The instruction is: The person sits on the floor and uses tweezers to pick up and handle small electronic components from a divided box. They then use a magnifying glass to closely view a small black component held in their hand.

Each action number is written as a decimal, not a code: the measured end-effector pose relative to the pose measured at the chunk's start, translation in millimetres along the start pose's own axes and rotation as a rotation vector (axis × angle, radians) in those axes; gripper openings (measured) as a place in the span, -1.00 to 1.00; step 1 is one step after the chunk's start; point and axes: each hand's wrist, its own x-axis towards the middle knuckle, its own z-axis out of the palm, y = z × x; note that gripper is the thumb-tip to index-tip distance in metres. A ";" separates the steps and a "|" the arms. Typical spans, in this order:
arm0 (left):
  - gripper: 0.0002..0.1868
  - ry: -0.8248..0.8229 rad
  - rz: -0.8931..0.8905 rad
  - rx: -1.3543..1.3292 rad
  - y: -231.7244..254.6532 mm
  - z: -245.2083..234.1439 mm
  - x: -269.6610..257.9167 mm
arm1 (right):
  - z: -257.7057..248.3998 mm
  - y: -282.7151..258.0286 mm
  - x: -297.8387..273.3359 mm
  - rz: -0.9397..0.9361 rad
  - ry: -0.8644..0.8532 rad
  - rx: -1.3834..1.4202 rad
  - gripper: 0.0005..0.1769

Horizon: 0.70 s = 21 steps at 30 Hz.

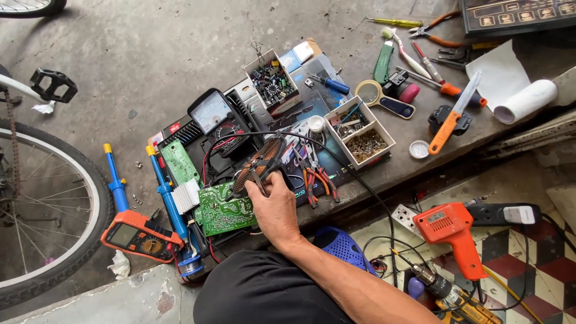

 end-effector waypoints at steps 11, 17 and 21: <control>-0.60 -0.031 0.078 -0.154 197.8 114.9 23.7 | -52.8 101.1 17.1 0.259 -0.161 -0.167 -0.57; -0.61 0.187 0.118 -0.398 282.8 90.3 -63.1 | -68.8 130.7 14.0 0.064 -0.303 -0.273 -0.57; -0.61 0.299 0.148 -0.565 314.3 73.0 -115.3 | -124.7 89.0 -7.9 0.021 -0.326 -0.334 -0.55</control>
